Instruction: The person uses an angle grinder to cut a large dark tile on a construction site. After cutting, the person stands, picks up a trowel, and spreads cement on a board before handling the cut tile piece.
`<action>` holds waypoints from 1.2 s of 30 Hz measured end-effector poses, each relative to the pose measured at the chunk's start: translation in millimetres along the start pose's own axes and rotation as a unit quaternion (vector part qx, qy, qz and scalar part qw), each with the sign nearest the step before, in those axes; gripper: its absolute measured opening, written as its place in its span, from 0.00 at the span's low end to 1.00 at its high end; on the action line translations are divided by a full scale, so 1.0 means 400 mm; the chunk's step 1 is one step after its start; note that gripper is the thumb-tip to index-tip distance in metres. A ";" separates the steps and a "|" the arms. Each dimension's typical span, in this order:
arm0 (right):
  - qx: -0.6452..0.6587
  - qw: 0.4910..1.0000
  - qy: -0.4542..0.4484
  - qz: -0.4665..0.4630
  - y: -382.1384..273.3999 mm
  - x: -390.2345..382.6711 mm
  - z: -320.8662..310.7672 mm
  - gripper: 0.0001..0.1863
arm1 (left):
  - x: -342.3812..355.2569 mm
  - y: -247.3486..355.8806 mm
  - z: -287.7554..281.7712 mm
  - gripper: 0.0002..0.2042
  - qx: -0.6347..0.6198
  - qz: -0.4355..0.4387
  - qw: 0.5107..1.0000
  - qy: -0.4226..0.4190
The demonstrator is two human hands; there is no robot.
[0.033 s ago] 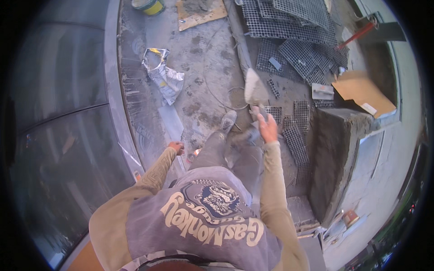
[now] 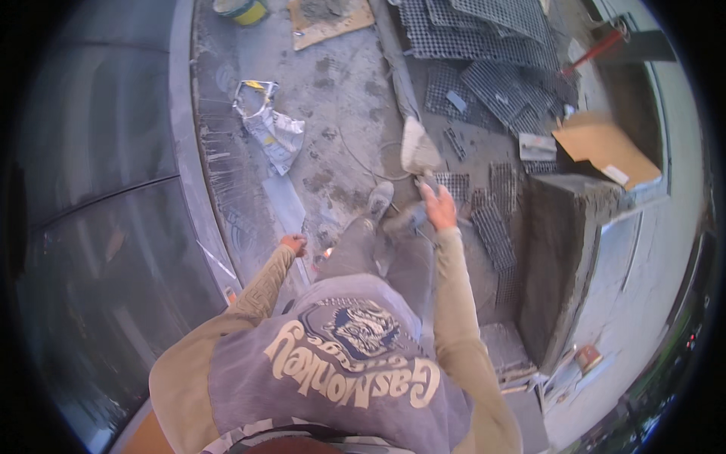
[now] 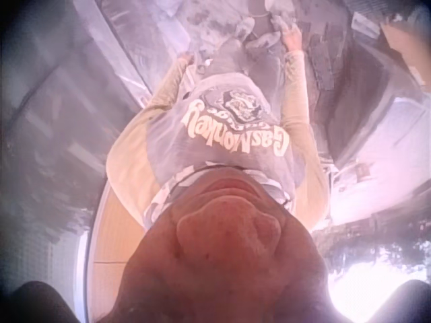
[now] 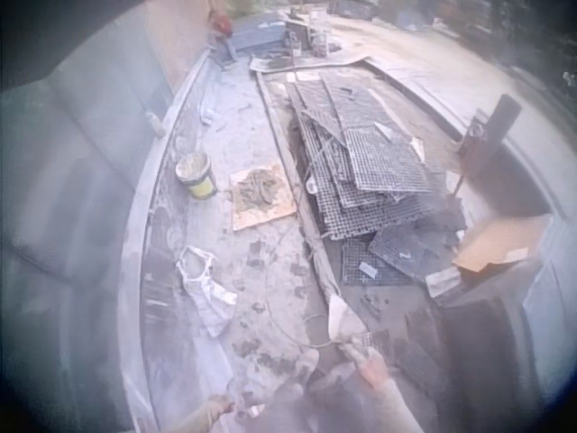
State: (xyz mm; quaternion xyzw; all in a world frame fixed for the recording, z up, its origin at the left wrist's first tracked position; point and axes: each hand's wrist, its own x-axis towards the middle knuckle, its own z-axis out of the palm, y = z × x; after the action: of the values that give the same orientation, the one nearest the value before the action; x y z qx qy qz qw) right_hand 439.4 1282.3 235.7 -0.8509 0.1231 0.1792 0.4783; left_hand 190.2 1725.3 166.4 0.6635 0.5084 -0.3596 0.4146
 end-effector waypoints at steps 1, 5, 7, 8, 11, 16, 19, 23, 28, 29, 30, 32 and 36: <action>-0.004 0.999 -0.020 0.028 0.116 0.042 0.082 0.19 | -0.008 0.038 -0.007 0.12 0.043 0.033 0.998 0.008; -0.062 0.984 -0.083 0.148 0.196 0.176 0.260 0.25 | -0.059 0.199 -0.002 0.13 0.045 0.120 0.990 0.052; -0.044 0.965 -0.145 0.213 0.198 0.215 0.330 0.28 | -0.061 0.268 0.031 0.13 0.043 0.169 0.984 0.048; -0.044 0.959 -0.153 0.235 0.186 0.232 0.365 0.28 | -0.056 0.290 0.056 0.13 0.042 0.188 0.980 0.045; -0.076 0.949 -0.149 0.268 0.209 0.302 0.462 0.30 | -0.008 0.369 0.131 0.14 0.209 0.341 0.914 0.071; -0.131 0.953 -0.109 0.252 0.349 0.504 0.683 0.31 | 0.148 0.427 0.233 0.16 0.258 0.349 0.901 -0.030; -0.076 0.958 -0.067 0.269 0.411 0.722 0.769 0.31 | 0.264 0.484 0.255 0.18 0.341 0.362 0.864 -0.077; 0.199 0.917 -0.059 0.340 0.346 0.889 0.827 0.29 | 0.373 0.542 0.137 0.16 0.289 0.319 0.890 -0.152; 0.170 0.924 0.043 0.339 0.482 0.738 0.901 0.17 | 0.485 0.611 -0.051 0.13 0.051 0.098 0.976 -0.186; 0.167 0.925 0.019 0.341 0.499 0.674 0.891 0.15 | 0.534 0.601 -0.104 0.13 0.126 0.135 0.969 -0.164; 0.230 0.906 0.002 0.355 0.460 0.587 0.907 0.13 | 0.580 0.588 -0.171 0.13 0.204 0.173 0.953 -0.143; 0.227 0.900 0.004 0.372 0.400 0.413 0.858 0.10 | 0.601 0.629 -0.226 0.13 0.279 0.153 0.936 -0.147; 0.147 0.869 0.204 0.425 0.298 0.094 0.755 0.12 | 0.620 0.746 -0.295 0.14 0.369 0.083 0.908 -0.181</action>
State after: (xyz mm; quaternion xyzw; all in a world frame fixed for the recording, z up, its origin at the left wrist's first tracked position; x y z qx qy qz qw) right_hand 371.7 1479.1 -16.4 -0.6537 0.5929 0.1670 0.4397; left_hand 542.8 1885.3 45.7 0.7325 0.1989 -0.5999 0.2532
